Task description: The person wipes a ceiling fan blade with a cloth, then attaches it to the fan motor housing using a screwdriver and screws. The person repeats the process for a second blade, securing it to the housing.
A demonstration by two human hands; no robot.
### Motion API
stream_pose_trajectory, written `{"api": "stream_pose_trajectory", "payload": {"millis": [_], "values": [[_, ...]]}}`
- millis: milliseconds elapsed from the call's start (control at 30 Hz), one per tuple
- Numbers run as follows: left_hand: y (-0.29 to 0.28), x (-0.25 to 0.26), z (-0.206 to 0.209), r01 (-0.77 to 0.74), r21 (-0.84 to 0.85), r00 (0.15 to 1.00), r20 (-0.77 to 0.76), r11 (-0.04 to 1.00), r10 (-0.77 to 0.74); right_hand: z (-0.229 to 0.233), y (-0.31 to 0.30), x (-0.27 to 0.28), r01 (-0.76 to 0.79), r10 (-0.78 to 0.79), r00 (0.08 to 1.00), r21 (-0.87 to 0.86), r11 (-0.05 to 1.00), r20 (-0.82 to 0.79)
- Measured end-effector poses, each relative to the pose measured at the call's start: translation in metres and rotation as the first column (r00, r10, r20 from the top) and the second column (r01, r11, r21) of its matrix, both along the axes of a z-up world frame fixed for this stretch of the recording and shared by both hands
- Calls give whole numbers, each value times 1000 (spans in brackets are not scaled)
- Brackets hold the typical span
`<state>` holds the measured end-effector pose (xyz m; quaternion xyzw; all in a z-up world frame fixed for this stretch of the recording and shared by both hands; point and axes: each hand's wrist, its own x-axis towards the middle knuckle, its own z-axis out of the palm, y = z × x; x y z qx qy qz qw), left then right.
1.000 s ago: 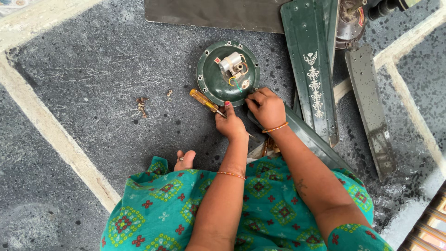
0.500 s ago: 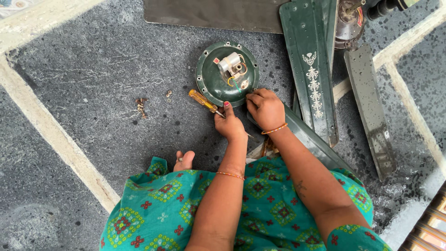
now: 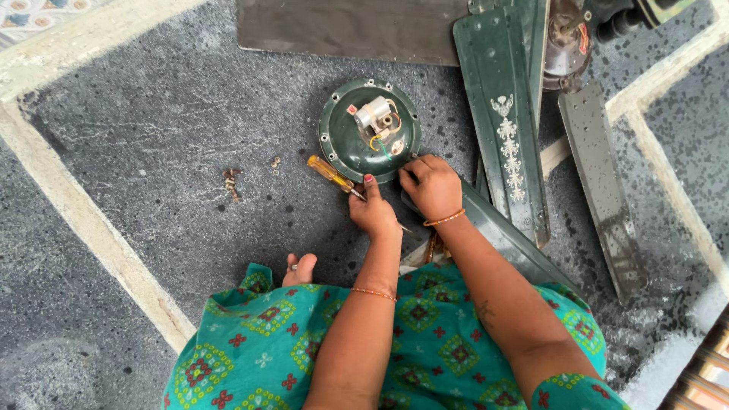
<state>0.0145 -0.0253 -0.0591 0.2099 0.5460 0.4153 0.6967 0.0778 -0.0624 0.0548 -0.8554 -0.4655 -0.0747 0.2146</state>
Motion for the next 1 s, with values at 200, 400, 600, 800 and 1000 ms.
{"api": "stream_pose_trajectory", "payload": {"millis": [200,400,600,800,1000], "values": [[2,-2,3,16,-11,999,-41,1000,-16,9,0,-2,-8,7,999,-36,999,-42],[6,-3,14,-1,-41,998,69,999,4,6,2,-2,-30,31,999,42,999,-33],[5,-3,13,-17,15,997,70,1000,16,1,-2,-1,-3,4,999,24,1000,-49],[5,-3,5,2,28,1000,-5,1000,-2,-4,-2,0,25,-25,999,-29,999,28],[11,-8,21,74,-186,997,3,980,-75,3,-2,-2,79,-78,997,14,997,-16]]}}
